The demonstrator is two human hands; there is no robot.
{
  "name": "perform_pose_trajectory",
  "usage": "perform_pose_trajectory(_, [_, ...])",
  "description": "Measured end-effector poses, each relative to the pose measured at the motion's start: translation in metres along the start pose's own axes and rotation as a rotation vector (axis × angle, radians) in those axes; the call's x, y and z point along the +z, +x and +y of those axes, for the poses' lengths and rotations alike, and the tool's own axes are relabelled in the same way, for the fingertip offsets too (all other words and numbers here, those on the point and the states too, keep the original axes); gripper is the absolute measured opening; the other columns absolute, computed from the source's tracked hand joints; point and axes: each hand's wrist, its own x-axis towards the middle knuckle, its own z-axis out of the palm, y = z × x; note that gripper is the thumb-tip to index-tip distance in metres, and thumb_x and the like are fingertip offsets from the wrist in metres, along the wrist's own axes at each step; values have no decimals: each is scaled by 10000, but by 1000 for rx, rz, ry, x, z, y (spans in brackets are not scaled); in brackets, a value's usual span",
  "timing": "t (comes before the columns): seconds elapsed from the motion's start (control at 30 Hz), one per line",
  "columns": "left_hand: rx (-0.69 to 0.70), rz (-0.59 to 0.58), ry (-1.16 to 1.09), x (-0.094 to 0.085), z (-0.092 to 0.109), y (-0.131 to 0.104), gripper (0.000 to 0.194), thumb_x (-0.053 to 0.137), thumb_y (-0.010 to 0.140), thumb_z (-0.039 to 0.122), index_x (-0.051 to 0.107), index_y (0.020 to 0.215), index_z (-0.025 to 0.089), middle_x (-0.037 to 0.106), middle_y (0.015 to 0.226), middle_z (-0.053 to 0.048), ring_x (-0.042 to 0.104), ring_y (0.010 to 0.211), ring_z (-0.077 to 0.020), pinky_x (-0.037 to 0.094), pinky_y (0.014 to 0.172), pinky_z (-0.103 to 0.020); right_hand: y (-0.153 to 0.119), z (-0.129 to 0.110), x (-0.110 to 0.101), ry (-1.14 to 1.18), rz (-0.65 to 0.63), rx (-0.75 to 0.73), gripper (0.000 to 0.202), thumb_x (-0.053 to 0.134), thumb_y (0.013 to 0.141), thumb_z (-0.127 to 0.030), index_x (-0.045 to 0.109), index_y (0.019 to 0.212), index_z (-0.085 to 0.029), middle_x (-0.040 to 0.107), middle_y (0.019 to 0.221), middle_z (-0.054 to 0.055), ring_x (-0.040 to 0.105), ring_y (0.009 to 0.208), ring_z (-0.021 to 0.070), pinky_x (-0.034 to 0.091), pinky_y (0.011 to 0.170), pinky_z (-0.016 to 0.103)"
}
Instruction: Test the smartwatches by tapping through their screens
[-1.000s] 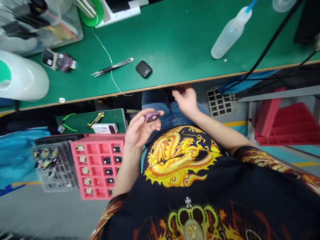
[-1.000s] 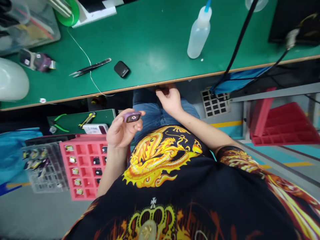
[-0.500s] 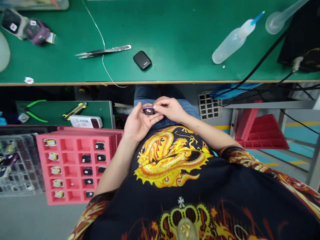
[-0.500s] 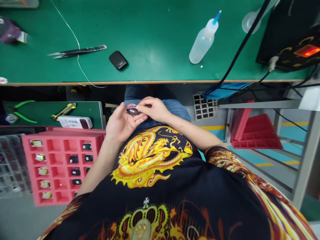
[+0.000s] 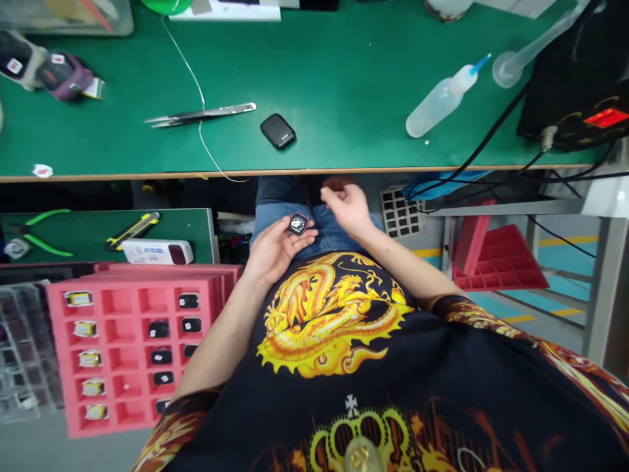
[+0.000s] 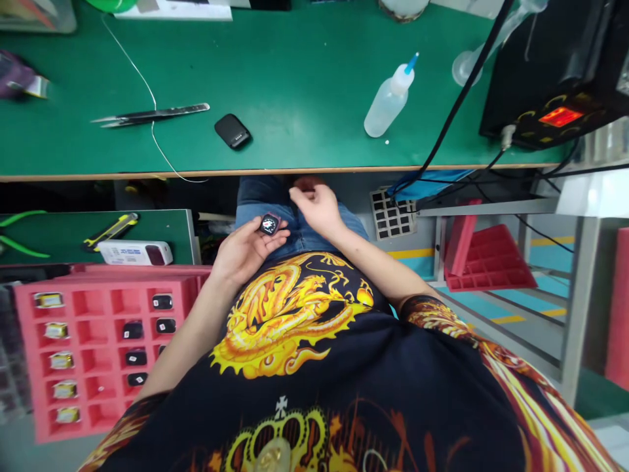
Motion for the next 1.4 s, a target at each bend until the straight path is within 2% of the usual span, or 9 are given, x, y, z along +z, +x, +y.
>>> perform_pose_trajectory(0.07, [8, -5, -9, -1, 0, 1, 261, 622, 1078, 295, 723, 1140, 63, 821, 1167, -247, 845, 1035, -313, 692, 911, -396, 7, -3, -4, 59, 75, -8, 333, 794, 880, -493, 704, 1008, -200, 738, 930, 26, 698, 799, 133, 540, 646, 204])
perform_pose_trajectory(0.2, [36, -18, -18, -1, 0, 3, 200, 686, 1050, 288, 715, 1137, 110, 839, 1082, -183, 854, 1008, -308, 700, 903, -394, 19, -8, -1, 117, 37, 3, 298, 786, 865, -473, 696, 923, -195, 721, 871, 28, 677, 710, 132, 528, 591, 211])
perform_pose_trajectory(0.37, [33, -61, -29, -4, 4, 2, 202, 722, 1042, 310, 727, 1117, 123, 838, 1077, -158, 855, 966, -269, 704, 899, -374, 22, -4, 3, -17, 54, -73, 389, 694, 949, -579, 751, 919, -195, 722, 851, 31, 665, 724, 157, 526, 638, 251])
perform_pose_trajectory(0.5, [28, -72, -42, -10, 8, 5, 171, 708, 1043, 285, 742, 1094, 126, 836, 1060, -127, 850, 917, -234, 703, 840, -317, 6, 3, -2, -309, -114, -277, 354, 663, 1049, -503, 803, 923, -203, 736, 844, 26, 655, 791, 185, 530, 783, 300])
perform_pose_trajectory(0.67, [51, -45, -77, -9, 5, 17, 102, 668, 1050, 230, 726, 1059, 147, 827, 1029, -68, 841, 866, -196, 694, 801, -280, -8, 13, -1, -503, -296, -463, 289, 585, 1111, -331, 833, 1050, -196, 726, 1020, 88, 674, 971, 219, 510, 885, 330])
perform_pose_trajectory(0.8, [85, -23, -46, -4, 4, 25, 87, 720, 1022, 247, 708, 1048, 165, 820, 1048, -56, 835, 872, -181, 693, 826, -285, -3, 12, 2, -613, -387, -471, 286, 548, 1121, -275, 821, 1081, -199, 701, 1046, 89, 657, 1005, 224, 502, 916, 330])
perform_pose_trajectory(0.93, [123, 13, -73, -2, 5, 31, 101, 748, 1003, 257, 694, 1030, 177, 818, 1020, -36, 827, 856, -156, 690, 854, -276, -1, 11, 3, -617, -426, -476, 292, 525, 1117, -240, 809, 1150, -185, 709, 1084, 101, 651, 1029, 233, 508, 931, 340])
perform_pose_trajectory(1.13, [93, 21, -46, -5, 0, 37, 176, 745, 1023, 326, 707, 1098, 171, 831, 1045, -64, 843, 905, -195, 691, 862, -307, -1, 15, 3, -596, -367, -447, 290, 531, 1103, -223, 816, 1145, -189, 740, 1107, 107, 671, 1078, 242, 514, 961, 346])
perform_pose_trajectory(1.4, [161, 24, 79, -4, -5, 32, 332, 801, 994, 425, 756, 1134, 127, 855, 1089, -141, 858, 931, -257, 685, 799, -310, 3, 16, 3, -566, -346, -407, 277, 543, 1116, -244, 815, 1134, -195, 783, 1033, 68, 682, 971, 219, 484, 910, 333])
